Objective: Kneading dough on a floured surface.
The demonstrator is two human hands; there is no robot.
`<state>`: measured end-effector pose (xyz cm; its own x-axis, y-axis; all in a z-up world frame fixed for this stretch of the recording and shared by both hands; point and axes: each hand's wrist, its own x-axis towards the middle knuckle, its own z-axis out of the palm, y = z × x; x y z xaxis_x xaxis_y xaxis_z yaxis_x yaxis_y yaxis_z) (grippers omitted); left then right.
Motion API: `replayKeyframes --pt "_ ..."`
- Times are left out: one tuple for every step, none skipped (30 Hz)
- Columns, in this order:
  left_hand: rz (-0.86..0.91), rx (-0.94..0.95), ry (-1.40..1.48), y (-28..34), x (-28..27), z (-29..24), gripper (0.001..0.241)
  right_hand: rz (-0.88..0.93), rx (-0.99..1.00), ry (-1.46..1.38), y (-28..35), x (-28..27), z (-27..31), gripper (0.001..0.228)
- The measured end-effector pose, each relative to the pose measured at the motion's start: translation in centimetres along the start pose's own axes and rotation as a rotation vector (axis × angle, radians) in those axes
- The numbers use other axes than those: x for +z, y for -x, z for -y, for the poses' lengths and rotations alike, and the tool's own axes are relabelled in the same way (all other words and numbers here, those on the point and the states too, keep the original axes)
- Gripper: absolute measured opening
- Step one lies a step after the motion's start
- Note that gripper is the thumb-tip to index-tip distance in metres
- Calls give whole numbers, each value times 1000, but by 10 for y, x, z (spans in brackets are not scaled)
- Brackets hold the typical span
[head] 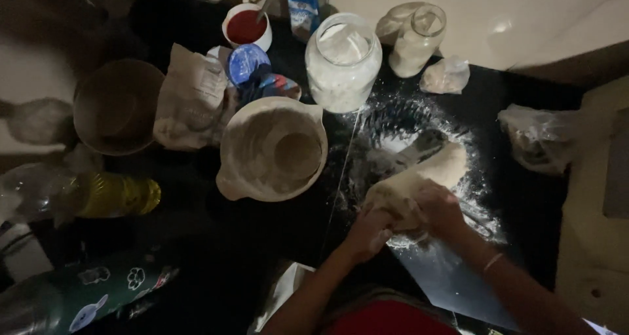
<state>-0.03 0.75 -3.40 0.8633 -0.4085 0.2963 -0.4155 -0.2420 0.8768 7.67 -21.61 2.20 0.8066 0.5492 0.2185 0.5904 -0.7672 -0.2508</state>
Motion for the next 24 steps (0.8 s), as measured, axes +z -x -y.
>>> replayKeyframes --pt "5 -6 -5 8 11 13 67 -1 2 -9 0 18 -5 30" --pt "29 -52 -79 16 21 26 62 -99 -52 139 -1 36 -9 29" --pt "56 -82 -152 18 32 43 57 -204 -100 300 -4 53 -18 30" --pt "63 -73 -156 17 25 33 57 -212 -92 304 -16 58 -10 30" --pt "87 -132 -147 14 19 23 40 -170 -53 279 -29 62 -5 33" --pt "112 -190 -138 12 12 14 34 -129 -13 253 -43 67 1 40" --pt "114 -187 -139 7 9 9 34 -131 -11 255 -59 75 -6 40" --pt "119 -114 -163 2 5 5 38 -64 37 261 -75 83 -12 43" --pt "125 -54 -189 4 0 0 42 8 82 255 -90 94 -13 46" --pt "127 -63 -191 15 21 21 42 11 81 246 -107 77 -1 46" --pt "151 -118 -324 20 39 46 48 65 13 306 -130 59 8 42" --pt "174 -172 -457 25 58 70 55 119 -55 366 -153 41 17 45" --pt "171 -169 -462 14 36 44 55 113 -57 368 -166 47 11 45" --pt "114 -104 -284 3 14 18 33 17 -107 361 -179 53 6 41" --pt "59 -44 -100 -3 -5 -11 14 -72 -155 350 -187 60 2 38" --pt "58 -46 -100 -6 -12 -25 14 -70 -156 349 -196 62 5 38" --pt "22 -36 -34 -11 -21 -37 37 -37 -62 248 -208 63 6 31" --pt "-14 -26 32 -17 -29 -50 66 -4 32 145 -220 63 8 27" --pt "-18 -18 29 -12 11 5 66 -10 26 151 -224 66 5 27" --pt "92 -79 -265 -1 45 57 43 15 42 120 -228 70 2 27" --pt "211 -151 -543 23 80 98 70 59 68 87 -218 76 1 27" --pt "213 -154 -531 19 57 67 70 71 72 89 -207 65 7 27" --pt "105 -133 -272 12 33 37 36 216 71 -66 -200 53 12 32" --pt "-5 -112 -13 5 8 8 16 359 71 -222 -193 41 17 43"
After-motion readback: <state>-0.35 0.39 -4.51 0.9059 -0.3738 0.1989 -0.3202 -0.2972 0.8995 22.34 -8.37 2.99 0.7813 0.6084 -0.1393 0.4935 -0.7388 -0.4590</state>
